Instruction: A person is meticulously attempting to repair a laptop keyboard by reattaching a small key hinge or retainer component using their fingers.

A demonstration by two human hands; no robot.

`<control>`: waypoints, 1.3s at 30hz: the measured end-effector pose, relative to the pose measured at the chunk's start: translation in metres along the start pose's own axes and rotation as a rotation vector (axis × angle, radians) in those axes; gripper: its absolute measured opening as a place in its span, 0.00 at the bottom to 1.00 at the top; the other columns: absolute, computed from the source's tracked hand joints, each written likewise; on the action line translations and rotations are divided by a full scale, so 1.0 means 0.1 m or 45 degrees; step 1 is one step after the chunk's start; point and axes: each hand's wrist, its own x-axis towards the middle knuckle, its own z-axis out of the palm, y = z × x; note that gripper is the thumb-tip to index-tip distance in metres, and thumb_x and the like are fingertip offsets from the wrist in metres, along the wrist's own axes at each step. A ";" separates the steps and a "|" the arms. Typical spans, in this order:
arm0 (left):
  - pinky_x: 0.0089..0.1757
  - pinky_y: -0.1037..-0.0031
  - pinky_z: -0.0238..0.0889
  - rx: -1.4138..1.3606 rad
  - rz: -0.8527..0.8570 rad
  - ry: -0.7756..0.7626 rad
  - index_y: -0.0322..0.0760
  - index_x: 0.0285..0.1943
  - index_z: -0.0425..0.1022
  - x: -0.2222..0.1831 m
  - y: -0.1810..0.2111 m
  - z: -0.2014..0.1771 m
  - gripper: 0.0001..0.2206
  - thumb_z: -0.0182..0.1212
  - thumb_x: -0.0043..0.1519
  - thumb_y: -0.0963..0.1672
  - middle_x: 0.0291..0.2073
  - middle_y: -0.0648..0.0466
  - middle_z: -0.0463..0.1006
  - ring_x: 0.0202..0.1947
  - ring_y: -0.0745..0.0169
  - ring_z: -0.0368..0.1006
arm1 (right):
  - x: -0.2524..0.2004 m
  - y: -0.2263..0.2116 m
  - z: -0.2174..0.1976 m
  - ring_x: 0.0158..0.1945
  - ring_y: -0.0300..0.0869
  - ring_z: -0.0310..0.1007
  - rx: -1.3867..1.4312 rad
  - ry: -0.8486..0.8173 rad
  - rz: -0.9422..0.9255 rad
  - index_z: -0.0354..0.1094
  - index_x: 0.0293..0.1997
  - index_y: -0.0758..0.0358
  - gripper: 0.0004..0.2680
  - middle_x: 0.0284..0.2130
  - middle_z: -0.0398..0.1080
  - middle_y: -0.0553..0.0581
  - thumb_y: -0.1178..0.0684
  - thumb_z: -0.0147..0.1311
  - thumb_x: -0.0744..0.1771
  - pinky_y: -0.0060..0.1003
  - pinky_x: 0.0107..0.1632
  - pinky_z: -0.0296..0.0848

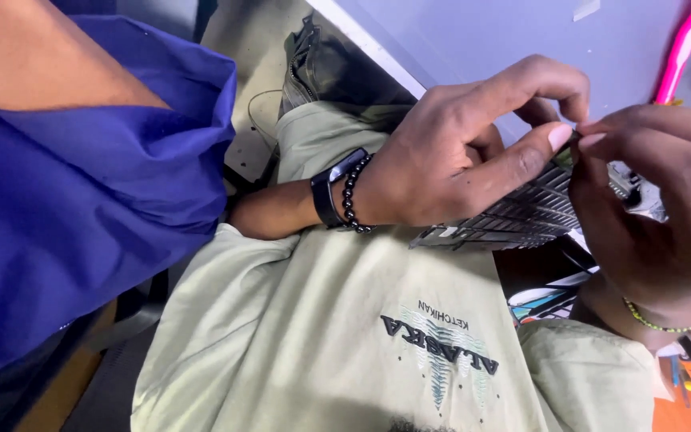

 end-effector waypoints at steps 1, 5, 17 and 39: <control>0.23 0.85 0.51 0.014 0.024 0.015 0.49 0.57 0.65 0.00 0.01 0.00 0.06 0.51 0.73 0.45 0.46 0.63 0.74 0.17 0.75 0.58 | 0.00 -0.01 0.01 0.53 0.71 0.76 -0.001 0.021 0.020 0.64 0.50 0.88 0.06 0.46 0.72 0.82 0.83 0.55 0.74 0.58 0.60 0.71; 0.23 0.84 0.42 0.106 0.033 0.061 0.44 0.54 0.69 -0.04 0.02 -0.03 0.06 0.53 0.71 0.46 0.44 0.61 0.76 0.14 0.78 0.61 | 0.10 -0.10 -0.02 0.51 0.67 0.77 0.085 0.006 0.079 0.68 0.49 0.89 0.03 0.47 0.73 0.82 0.80 0.57 0.74 0.53 0.57 0.73; 0.24 0.86 0.45 -0.083 -0.143 0.153 0.36 0.56 0.69 -0.10 -0.11 -0.10 0.10 0.52 0.71 0.46 0.44 0.54 0.75 0.19 0.78 0.58 | 0.38 0.15 -0.07 0.43 0.57 0.79 0.052 -0.201 -0.029 0.74 0.49 0.83 0.03 0.42 0.78 0.72 0.69 0.62 0.74 0.43 0.47 0.74; 0.23 0.85 0.48 0.066 0.033 0.186 0.39 0.54 0.70 -0.08 -0.11 -0.04 0.06 0.54 0.72 0.44 0.44 0.63 0.77 0.16 0.77 0.61 | -0.12 0.28 0.33 0.43 0.67 0.72 0.390 0.247 -0.035 0.41 0.75 0.55 0.36 0.50 0.54 0.82 0.90 0.58 0.70 0.56 0.52 0.79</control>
